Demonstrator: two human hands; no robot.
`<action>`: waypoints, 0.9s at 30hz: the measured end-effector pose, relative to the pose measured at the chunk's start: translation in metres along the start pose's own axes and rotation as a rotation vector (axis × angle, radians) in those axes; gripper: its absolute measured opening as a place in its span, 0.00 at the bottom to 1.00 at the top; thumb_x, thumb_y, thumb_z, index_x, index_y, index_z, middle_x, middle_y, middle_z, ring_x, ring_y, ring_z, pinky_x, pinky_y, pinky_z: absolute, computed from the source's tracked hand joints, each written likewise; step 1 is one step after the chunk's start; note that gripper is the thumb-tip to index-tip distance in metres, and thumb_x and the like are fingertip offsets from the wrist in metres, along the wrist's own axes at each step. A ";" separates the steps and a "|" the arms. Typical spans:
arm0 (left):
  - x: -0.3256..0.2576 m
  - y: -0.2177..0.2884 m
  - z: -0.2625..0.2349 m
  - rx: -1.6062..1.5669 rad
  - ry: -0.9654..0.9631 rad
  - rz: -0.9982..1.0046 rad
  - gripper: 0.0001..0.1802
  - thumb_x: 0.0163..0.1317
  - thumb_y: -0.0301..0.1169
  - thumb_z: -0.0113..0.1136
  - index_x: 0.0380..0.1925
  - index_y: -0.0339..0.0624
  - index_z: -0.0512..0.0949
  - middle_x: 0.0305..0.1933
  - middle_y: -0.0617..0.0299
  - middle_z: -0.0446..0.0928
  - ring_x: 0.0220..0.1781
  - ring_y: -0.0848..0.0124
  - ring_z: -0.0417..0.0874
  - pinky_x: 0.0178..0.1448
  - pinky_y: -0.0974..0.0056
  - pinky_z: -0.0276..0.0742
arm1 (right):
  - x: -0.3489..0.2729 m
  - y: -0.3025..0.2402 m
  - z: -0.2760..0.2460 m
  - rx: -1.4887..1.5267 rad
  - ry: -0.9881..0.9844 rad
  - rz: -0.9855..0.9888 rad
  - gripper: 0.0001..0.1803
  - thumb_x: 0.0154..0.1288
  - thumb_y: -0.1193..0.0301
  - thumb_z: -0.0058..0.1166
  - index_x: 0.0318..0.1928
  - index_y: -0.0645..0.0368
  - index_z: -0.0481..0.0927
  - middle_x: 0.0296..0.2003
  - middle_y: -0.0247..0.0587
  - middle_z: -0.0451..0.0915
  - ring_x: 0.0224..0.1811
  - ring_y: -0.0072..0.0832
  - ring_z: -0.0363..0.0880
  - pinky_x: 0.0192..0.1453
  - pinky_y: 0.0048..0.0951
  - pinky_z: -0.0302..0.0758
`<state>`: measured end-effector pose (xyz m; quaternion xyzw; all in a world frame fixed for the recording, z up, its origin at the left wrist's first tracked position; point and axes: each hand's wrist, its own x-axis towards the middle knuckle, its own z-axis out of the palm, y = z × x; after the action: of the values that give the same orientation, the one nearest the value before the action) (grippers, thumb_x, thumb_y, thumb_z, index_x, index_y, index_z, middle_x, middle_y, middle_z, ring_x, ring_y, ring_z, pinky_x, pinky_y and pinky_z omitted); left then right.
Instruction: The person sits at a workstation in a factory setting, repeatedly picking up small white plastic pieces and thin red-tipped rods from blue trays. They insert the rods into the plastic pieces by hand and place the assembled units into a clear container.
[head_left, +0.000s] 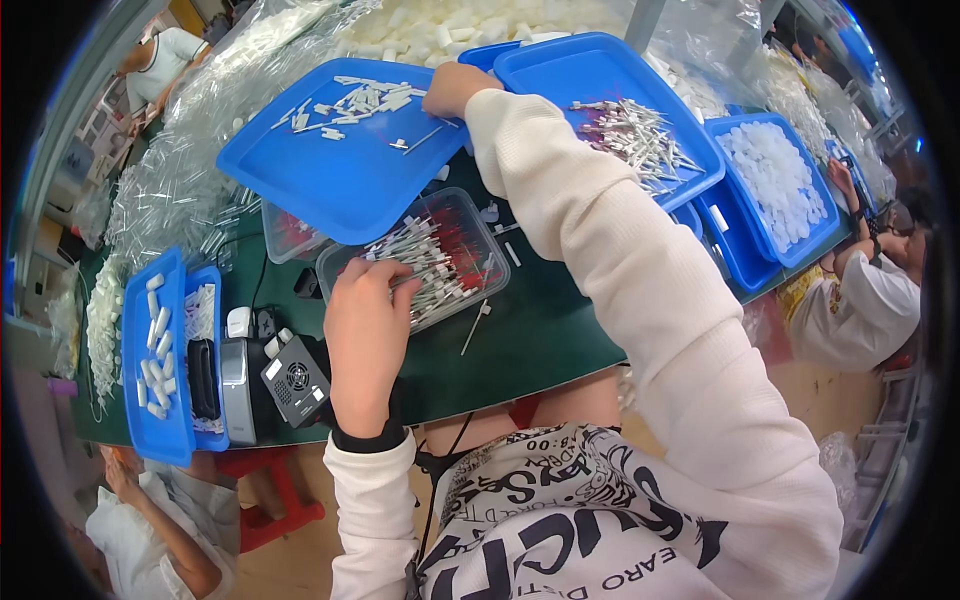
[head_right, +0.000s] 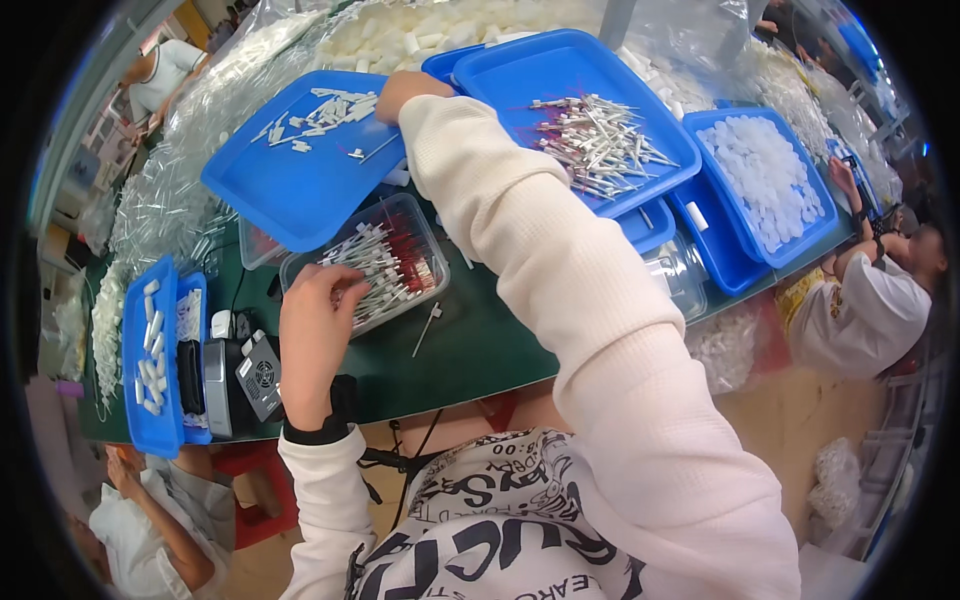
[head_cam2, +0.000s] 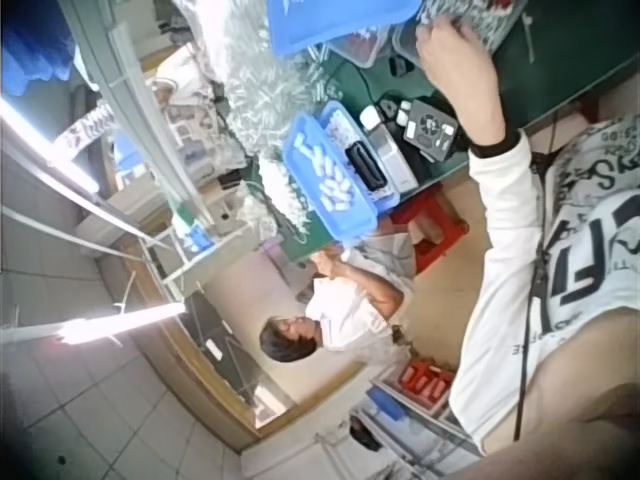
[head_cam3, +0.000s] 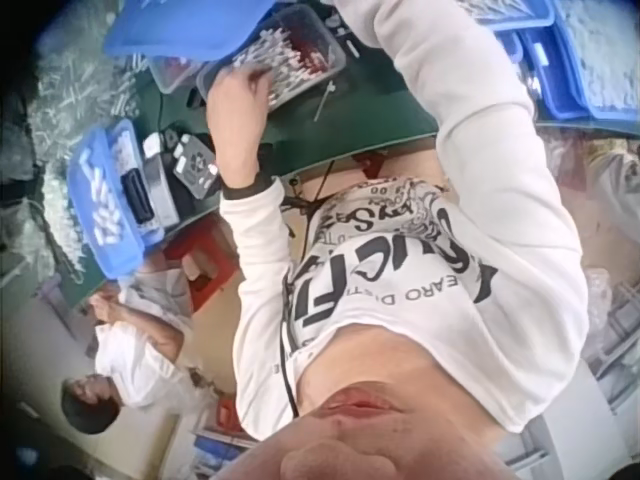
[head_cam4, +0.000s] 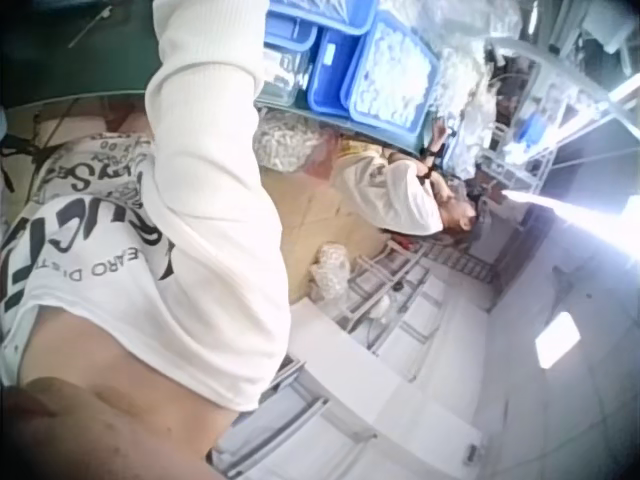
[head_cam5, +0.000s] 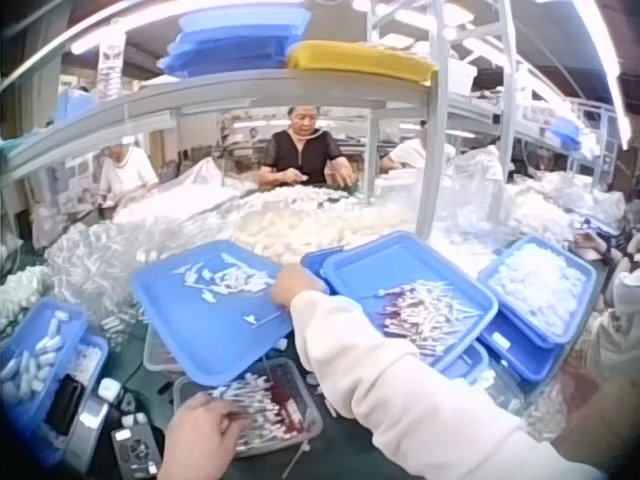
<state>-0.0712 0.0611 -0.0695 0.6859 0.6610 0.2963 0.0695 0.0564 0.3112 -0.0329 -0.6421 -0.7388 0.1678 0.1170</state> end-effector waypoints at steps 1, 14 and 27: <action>0.001 0.001 0.000 0.037 -0.016 0.026 0.07 0.52 0.25 0.65 0.33 0.36 0.82 0.32 0.53 0.78 0.33 0.58 0.80 0.39 0.58 0.75 | 0.000 0.000 0.000 0.007 0.001 0.012 0.19 0.53 0.64 0.57 0.45 0.57 0.84 0.46 0.48 0.84 0.50 0.44 0.83 0.54 0.40 0.76; 0.013 0.016 0.009 -0.022 -0.091 0.102 0.05 0.51 0.27 0.66 0.30 0.42 0.84 0.30 0.55 0.80 0.36 0.54 0.81 0.43 0.55 0.75 | -0.130 0.020 -0.055 0.694 0.328 -0.449 0.13 0.58 0.67 0.62 0.40 0.62 0.83 0.30 0.40 0.85 0.33 0.25 0.83 0.39 0.27 0.77; 0.020 0.021 0.013 -0.035 -0.193 0.076 0.09 0.51 0.26 0.66 0.32 0.41 0.77 0.34 0.55 0.80 0.35 0.57 0.82 0.39 0.57 0.76 | -0.310 0.110 -0.015 1.242 0.141 -0.076 0.09 0.64 0.75 0.58 0.43 0.64 0.81 0.36 0.36 0.84 0.38 0.19 0.81 0.45 0.22 0.76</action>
<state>-0.0476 0.0816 -0.0635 0.7345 0.6194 0.2430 0.1333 0.2087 0.0196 -0.0496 -0.4372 -0.5163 0.5188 0.5227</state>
